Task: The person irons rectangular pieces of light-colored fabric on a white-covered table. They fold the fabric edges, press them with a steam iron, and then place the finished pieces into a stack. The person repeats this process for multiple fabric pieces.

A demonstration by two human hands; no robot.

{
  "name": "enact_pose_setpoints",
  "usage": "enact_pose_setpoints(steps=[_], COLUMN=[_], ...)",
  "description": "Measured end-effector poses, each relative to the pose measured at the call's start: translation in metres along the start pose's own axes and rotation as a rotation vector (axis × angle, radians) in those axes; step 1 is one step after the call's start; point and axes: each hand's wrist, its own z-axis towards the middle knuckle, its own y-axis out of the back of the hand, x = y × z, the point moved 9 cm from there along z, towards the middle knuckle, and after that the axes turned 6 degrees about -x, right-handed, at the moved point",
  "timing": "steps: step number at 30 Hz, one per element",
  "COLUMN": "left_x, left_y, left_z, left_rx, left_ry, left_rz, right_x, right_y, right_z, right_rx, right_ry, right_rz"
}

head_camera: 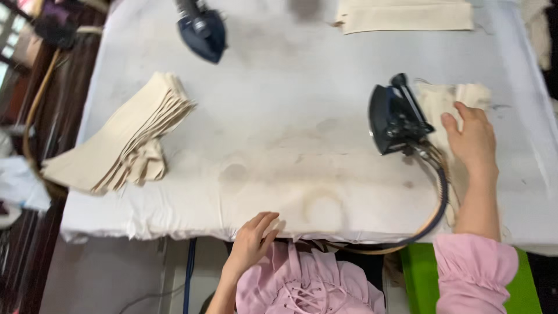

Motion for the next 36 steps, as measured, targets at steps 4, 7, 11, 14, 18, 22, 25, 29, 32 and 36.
enact_pose_setpoints(steps=[4,7,11,14,18,22,25,29,32,36], left_x=[0.023,0.050,0.126,0.210,0.298,0.309,0.283,0.278,0.284,0.231], left_y=[0.025,0.054,0.125,0.186,0.238,0.230,0.231,0.219,0.196,0.145], left_z=[0.016,0.035,0.064,0.089,0.100,0.105,0.105,0.115,0.127,0.146], left_rx=[-0.106,-0.177,-0.460,-0.594,-0.549,-0.634,-0.791,-0.798,-0.670,-0.595], left_ry=[-0.094,-0.129,-0.080,0.142,0.537,0.470,0.310,0.179,0.234,0.198], left_rz=[0.048,0.181,0.477,0.718,0.829,1.046,1.271,1.258,1.052,0.574], right_x=[0.103,0.107,0.063,0.041,-0.001,0.010,0.004,0.001,0.000,0.005], right_y=[-0.006,-0.043,-0.081,-0.100,-0.134,-0.127,-0.134,-0.135,-0.136,-0.132], right_z=[0.017,0.021,0.051,0.058,0.072,0.069,0.068,0.067,0.067,0.066], right_rx=[0.151,0.370,0.218,0.234,0.116,0.210,0.194,0.177,0.174,0.163], right_ry=[-0.055,-0.327,-0.270,-0.316,-0.187,-0.214,-0.191,-0.177,-0.168,-0.144], right_rz=[0.118,0.054,-0.104,-0.066,-0.159,-0.133,-0.177,-0.176,-0.182,-0.186])
